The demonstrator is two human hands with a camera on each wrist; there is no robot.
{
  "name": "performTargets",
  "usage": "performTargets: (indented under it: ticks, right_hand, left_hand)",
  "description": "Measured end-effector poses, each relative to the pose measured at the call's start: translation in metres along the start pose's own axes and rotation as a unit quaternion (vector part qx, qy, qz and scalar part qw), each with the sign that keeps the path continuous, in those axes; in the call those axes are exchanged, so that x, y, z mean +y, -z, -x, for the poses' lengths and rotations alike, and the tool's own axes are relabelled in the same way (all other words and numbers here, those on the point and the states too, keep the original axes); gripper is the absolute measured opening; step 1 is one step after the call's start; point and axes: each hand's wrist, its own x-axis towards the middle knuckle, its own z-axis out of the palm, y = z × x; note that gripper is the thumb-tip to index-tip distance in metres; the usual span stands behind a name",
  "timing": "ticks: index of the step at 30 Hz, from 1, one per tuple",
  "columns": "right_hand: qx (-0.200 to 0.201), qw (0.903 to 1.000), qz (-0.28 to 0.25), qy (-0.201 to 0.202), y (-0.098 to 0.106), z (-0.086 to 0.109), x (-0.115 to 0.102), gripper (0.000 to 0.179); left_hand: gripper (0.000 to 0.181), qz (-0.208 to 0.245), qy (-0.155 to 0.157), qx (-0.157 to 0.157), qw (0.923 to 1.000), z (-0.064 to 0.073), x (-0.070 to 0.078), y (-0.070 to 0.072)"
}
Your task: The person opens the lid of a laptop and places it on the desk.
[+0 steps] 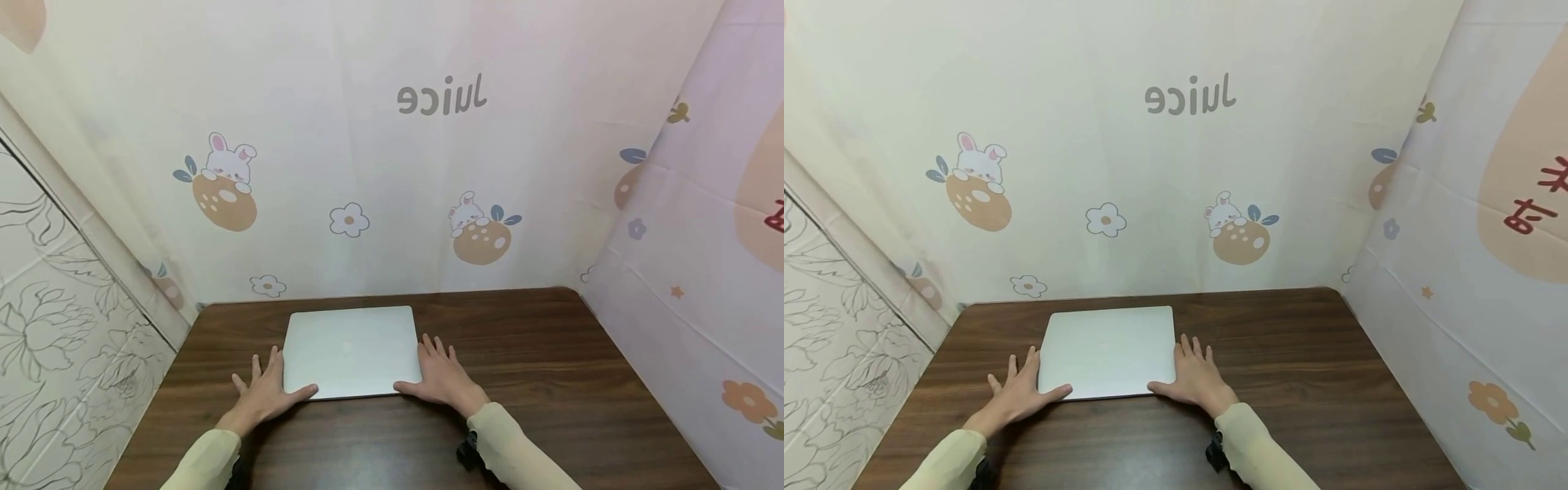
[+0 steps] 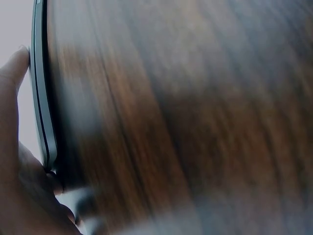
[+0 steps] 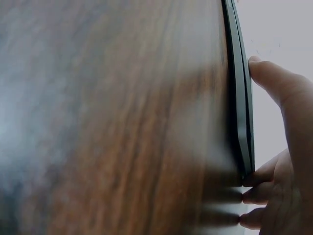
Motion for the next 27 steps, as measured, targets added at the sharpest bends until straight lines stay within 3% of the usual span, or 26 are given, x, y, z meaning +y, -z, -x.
performTargets:
  ticks: [11, 27]
  right_hand:
    - [-0.002, 0.9999, 0.010, -0.007, 0.000, 0.003, 0.008, 0.117]
    - [0.004, 0.9999, 0.009, -0.008, 0.004, 0.007, 0.014, 0.117]
  left_hand:
    - [0.131, 0.001, -0.006, -0.005, 1.0000, 0.001, 0.007, -0.001]
    - [0.132, -0.007, -0.023, 0.011, 0.9997, 0.000, 0.010, -0.007]
